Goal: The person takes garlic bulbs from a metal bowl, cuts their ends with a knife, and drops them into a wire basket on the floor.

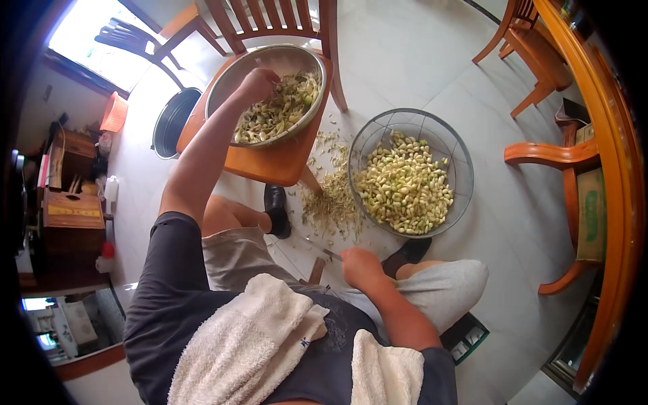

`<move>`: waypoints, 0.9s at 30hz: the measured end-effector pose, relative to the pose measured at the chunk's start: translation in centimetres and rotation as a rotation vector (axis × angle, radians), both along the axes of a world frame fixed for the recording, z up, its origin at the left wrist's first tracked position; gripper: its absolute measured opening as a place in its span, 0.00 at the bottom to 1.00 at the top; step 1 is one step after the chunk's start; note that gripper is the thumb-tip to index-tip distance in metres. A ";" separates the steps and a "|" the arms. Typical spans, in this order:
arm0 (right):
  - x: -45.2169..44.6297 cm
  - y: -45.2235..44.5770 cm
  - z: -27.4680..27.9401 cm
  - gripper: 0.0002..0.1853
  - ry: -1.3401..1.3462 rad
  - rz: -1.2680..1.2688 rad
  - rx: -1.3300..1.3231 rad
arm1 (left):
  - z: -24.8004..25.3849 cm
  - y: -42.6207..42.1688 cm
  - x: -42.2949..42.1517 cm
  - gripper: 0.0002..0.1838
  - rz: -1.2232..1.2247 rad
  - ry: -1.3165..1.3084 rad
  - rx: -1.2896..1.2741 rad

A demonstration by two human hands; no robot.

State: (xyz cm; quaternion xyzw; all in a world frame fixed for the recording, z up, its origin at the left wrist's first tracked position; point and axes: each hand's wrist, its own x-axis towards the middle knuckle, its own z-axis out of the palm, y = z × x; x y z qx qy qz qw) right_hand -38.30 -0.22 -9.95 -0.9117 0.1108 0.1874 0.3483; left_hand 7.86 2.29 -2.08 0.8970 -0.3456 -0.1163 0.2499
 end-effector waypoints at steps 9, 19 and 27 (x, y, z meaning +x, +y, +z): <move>0.1 0.0 0.0 0.09 0.008 -0.019 0.052 | -0.3 -0.3 0.9 0.14 -0.178 -0.183 0.228; -0.2 0.0 1.1 0.09 0.019 -0.013 0.037 | 1.2 2.4 0.4 0.13 0.054 0.211 -0.079; -0.1 0.1 0.7 0.10 0.022 0.014 0.009 | 2.1 4.4 0.9 0.10 0.168 0.979 -0.617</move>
